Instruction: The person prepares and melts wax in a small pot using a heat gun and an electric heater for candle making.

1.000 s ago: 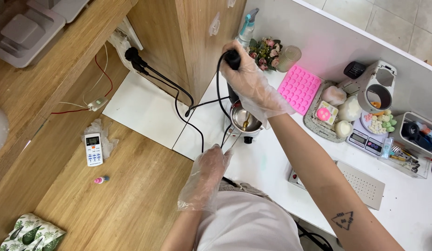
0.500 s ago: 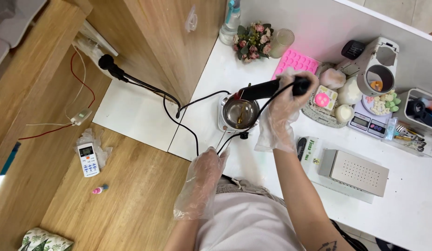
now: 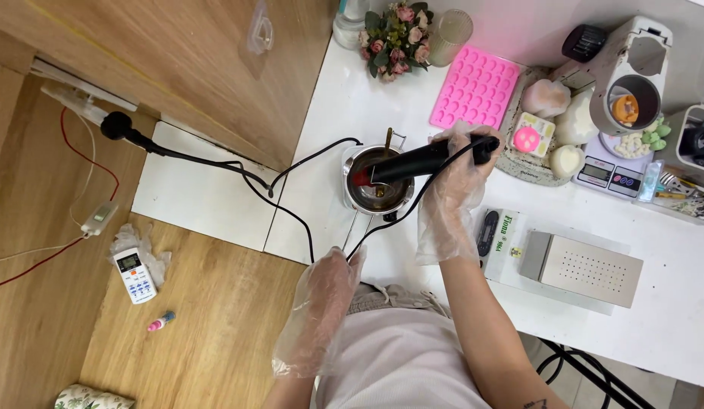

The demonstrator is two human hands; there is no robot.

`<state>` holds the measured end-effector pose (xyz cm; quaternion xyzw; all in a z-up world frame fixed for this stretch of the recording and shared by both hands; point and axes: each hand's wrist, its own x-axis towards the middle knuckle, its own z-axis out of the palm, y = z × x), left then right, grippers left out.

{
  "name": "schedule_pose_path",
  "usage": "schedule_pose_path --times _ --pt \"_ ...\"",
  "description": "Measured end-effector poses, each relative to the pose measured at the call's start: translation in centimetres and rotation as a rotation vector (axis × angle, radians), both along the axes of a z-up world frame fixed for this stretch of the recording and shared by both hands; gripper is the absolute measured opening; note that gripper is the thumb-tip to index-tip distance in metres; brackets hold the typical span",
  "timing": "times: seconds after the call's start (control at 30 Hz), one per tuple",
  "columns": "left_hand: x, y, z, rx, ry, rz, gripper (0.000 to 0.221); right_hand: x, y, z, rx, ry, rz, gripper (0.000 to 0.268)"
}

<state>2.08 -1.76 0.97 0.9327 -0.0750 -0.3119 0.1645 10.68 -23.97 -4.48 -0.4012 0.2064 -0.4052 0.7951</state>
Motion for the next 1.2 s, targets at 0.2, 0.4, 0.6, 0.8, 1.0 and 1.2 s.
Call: schedule_pose_path --times 0.2,0.4,0.6,0.8,1.0,1.2 --pt "-0.8 -0.5 -5.3 0.046 0.022 0.097 0.056 0.1 0.9 0.9 -0.047 0.020 0.068 0.027" --pt "-1.1 -0.3 -6.2 0.034 0.021 0.130 0.057 -0.8 2.2 3.4 -0.172 0.024 0.178 0.029" --pt "-0.2 -1.0 -2.7 0.087 0.107 0.111 0.058 -1.4 1.8 5.1 -0.165 0.061 0.238 0.030" --pt "-0.6 -1.3 -4.1 0.070 0.104 0.149 0.061 -2.2 1.7 6.8 -0.279 0.149 0.305 0.029" --pt "-1.1 -1.1 -5.1 0.060 0.105 0.165 0.059 -2.9 1.4 8.5 -0.303 0.180 0.378 0.028" --pt "-0.9 -1.3 -4.2 0.047 0.092 0.156 0.059 -3.7 1.3 8.5 -0.345 0.180 0.367 0.028"
